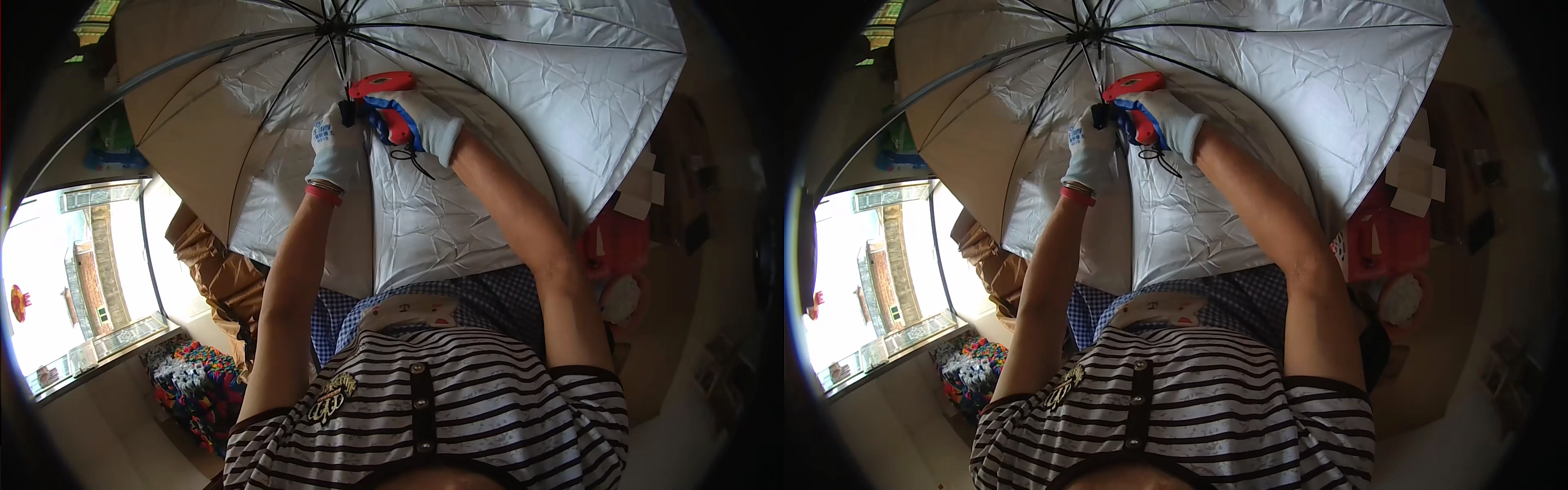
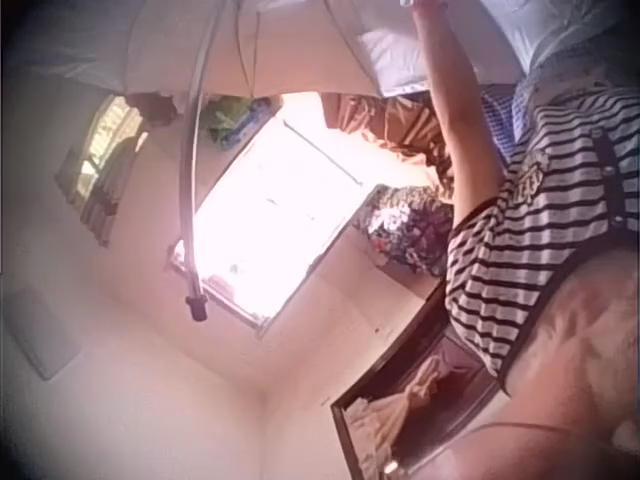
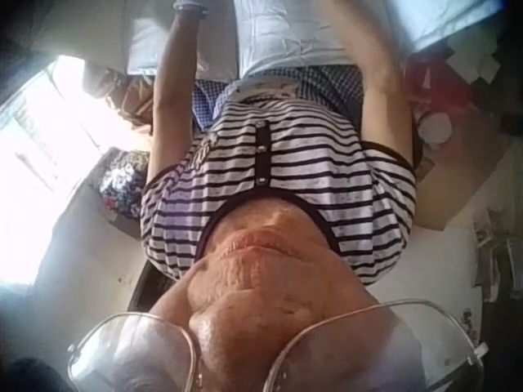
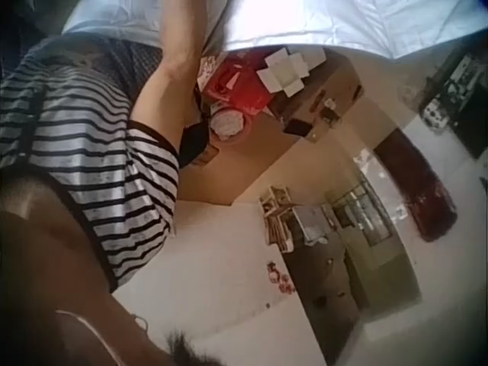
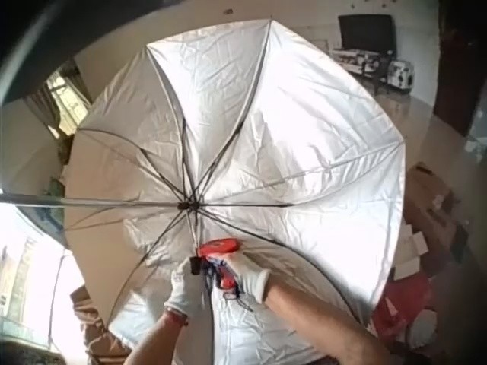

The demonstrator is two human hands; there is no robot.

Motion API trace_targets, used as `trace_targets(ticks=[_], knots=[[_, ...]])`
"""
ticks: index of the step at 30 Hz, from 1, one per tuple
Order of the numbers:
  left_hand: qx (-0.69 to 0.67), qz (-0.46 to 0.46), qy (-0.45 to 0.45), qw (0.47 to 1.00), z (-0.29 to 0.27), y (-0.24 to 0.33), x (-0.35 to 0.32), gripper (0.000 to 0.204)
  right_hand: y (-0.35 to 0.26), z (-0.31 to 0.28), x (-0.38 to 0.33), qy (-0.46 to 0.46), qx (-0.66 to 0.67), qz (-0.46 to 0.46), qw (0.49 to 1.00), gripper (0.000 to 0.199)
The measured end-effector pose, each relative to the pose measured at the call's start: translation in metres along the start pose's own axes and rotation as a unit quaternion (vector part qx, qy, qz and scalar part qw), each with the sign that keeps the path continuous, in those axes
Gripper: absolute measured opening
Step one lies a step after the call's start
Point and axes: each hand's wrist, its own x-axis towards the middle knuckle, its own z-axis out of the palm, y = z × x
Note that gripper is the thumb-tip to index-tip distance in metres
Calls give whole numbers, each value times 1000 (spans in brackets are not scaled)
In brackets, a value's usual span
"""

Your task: Assembling the canopy of an umbrella to its frame ribs using a handheld tool.

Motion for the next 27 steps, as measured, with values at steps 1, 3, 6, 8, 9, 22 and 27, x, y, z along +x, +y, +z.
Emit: trace_targets(ticks=[1, 3, 6, 8, 9, 22, 27], knots=[[2, -5, 6, 1000, -5, -8, 0, 17, -1, 7, -8, -26, 102, 15, 994, 34], [-13, 32, 44, 998, -20, -12, 15, 16, -4, 7, -23, -46, 195, 25, 979, 35], [5, -16, 30, 999, -56, -18, 44, 17, 6, -1, -31, -122, 254, 42, 958, 39], [83, -11, 39, 996, -85, -37, 71, 20, 25, 1, -21, -143, 209, 1, 967, 38], [155, -12, 39, 987, -77, -41, 70, 24, 45, -7, -20, -156, 166, -34, 973, 36], [58, -87, -1, 995, 8, 23, -37, 65, 33, 8, -42, 213, -25, -321, 922, 37], [127, -91, -111, 981, 6, 33, -28, 64, 33, 12, -50, 279, -25, -368, 886, 31]])
